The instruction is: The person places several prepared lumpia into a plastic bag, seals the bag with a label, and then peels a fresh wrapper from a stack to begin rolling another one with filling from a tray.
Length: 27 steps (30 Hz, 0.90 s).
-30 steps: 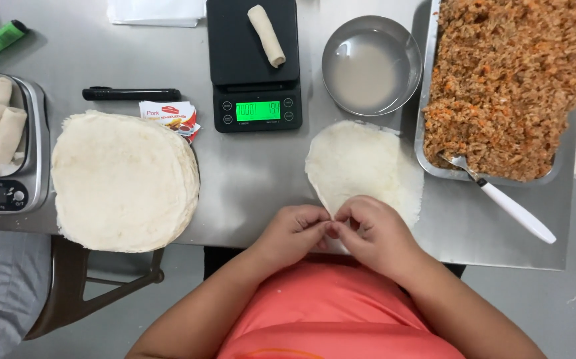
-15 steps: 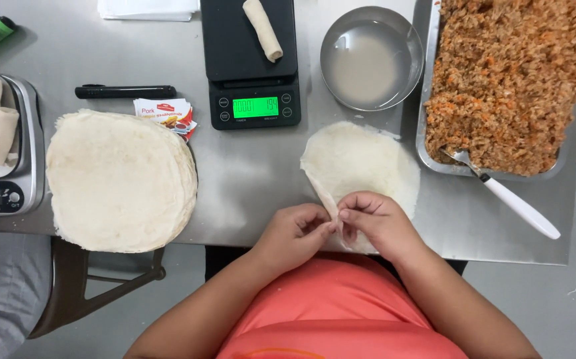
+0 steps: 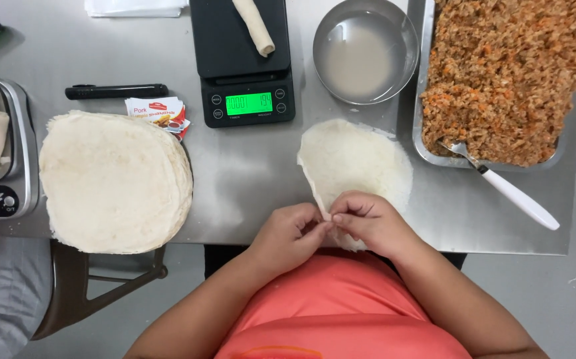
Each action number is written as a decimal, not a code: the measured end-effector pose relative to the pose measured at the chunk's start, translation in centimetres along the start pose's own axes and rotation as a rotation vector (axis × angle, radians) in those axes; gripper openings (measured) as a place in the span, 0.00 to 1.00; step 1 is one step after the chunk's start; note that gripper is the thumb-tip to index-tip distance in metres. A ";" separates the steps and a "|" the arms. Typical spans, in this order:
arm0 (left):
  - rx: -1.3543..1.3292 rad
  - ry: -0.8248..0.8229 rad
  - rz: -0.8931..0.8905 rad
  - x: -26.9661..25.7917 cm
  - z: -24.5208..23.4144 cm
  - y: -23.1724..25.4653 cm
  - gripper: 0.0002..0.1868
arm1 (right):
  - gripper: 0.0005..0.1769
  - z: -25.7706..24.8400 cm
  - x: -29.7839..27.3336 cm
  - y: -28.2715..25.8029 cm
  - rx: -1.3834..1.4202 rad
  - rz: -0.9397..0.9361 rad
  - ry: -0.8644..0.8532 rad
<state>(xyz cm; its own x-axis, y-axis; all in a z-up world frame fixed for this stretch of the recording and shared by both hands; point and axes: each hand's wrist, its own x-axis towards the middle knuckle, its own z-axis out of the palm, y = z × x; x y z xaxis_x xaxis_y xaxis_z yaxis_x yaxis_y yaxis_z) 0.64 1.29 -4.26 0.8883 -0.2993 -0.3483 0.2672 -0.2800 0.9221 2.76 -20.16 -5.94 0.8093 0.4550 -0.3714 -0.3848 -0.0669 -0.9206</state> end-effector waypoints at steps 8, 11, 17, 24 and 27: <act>0.563 0.124 0.112 0.5 0.5 -0.4 0.14 | 0.08 1.4 0.2 -1.1 -0.781 -0.163 0.117; 0.797 0.185 0.233 -0.7 1.0 -1.0 0.13 | 0.06 -0.9 1.1 -0.5 -1.018 -0.202 0.047; 0.800 0.124 -0.027 1.5 -0.2 -0.2 0.13 | 0.08 1.2 2.0 -0.6 -1.163 -0.323 0.086; 0.575 -0.155 -0.311 0.3 -2.6 5.3 0.23 | 0.24 -0.2 3.4 -2.8 -1.171 -0.346 0.138; 0.574 0.005 -0.228 0.2 -2.3 4.2 0.16 | 0.12 -0.2 3.9 -2.3 -1.094 -0.135 0.001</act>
<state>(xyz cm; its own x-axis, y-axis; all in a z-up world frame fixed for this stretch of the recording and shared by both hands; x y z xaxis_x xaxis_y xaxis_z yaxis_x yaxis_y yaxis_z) 2.82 2.18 -0.06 0.8347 -0.1702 -0.5238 0.2081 -0.7831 0.5860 6.88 -18.40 -5.29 0.8159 0.5169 -0.2591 0.3073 -0.7672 -0.5629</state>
